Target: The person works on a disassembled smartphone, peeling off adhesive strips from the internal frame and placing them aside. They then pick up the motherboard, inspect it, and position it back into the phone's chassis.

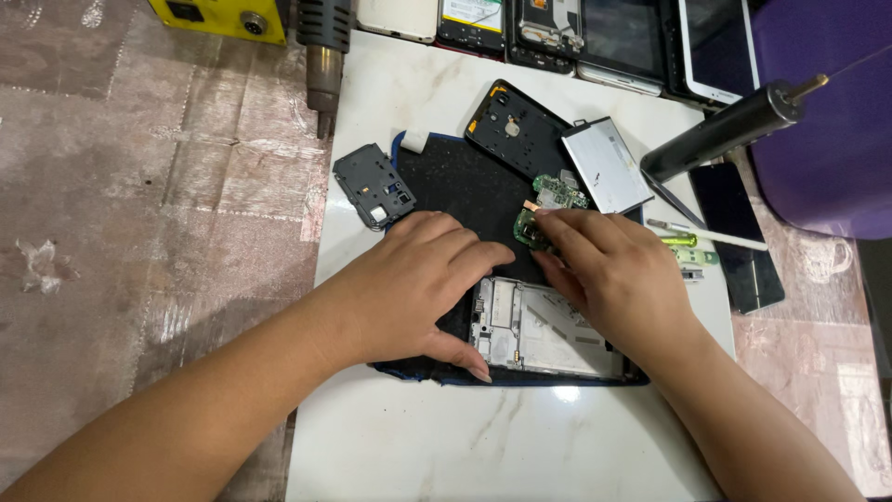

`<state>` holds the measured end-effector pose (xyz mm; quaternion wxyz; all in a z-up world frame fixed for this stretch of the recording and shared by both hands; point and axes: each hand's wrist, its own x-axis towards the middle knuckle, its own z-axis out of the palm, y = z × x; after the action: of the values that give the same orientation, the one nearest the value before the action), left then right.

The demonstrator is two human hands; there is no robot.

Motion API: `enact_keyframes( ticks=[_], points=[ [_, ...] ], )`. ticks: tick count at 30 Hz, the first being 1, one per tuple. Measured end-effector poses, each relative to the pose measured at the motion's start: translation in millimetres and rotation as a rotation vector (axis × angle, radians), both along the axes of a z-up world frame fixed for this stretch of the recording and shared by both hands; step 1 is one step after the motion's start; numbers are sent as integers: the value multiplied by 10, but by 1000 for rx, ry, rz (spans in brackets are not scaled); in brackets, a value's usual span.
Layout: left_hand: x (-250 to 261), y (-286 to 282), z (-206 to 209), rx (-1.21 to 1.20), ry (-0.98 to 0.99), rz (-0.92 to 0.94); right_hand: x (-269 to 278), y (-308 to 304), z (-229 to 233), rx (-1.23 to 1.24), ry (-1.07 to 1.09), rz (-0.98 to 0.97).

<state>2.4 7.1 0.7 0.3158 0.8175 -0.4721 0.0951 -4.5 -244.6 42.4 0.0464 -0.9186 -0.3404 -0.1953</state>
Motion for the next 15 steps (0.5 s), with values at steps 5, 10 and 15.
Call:
enact_keyframes(
  ticks=[5,10,15],
  points=[
    [-7,-7,-3,-11,-33,7,32,8,-46,103,11,18],
    [-13,-11,-12,-58,10,30,29,-42,-85,98,9,44],
    [3,-25,18,-175,74,119,12,-89,-106,255,35,0]
  ],
)
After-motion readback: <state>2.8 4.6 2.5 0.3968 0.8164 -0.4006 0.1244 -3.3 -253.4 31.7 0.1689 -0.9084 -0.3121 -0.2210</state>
